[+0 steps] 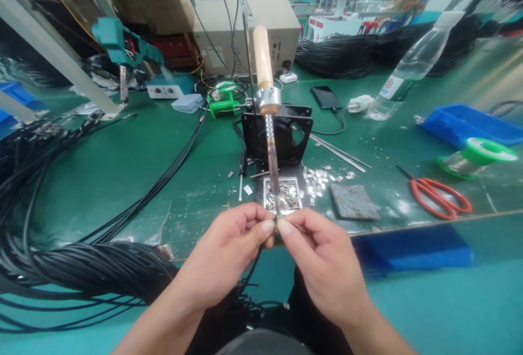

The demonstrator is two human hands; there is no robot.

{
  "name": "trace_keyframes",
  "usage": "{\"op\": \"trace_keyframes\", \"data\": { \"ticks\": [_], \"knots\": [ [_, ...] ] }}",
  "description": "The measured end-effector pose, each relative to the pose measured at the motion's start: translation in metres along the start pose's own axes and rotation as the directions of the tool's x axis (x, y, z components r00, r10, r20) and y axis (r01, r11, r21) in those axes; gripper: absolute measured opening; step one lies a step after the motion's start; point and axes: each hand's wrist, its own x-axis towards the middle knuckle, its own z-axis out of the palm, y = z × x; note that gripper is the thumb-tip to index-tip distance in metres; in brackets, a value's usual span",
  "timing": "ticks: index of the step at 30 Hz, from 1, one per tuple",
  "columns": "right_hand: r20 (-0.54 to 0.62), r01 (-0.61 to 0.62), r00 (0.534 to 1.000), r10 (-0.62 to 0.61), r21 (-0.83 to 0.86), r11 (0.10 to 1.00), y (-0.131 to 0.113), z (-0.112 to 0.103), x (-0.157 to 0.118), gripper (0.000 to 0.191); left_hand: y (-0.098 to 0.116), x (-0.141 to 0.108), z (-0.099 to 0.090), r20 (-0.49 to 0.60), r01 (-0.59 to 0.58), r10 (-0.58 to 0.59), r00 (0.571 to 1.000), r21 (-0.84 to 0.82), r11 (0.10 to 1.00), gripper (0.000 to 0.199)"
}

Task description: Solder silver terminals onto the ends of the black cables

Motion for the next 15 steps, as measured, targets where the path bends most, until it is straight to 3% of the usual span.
{"op": "trace_keyframes", "data": {
  "ticks": [15],
  "knots": [
    [-0.019,0.005,1.0,-0.005,-0.005,1.0,0.0014,0.0001,-0.0023,0.02,0.0034,-0.0008,0.0003,0.005,0.01,-0.01,1.0,-0.004,1.0,0.022]
  ]
}}
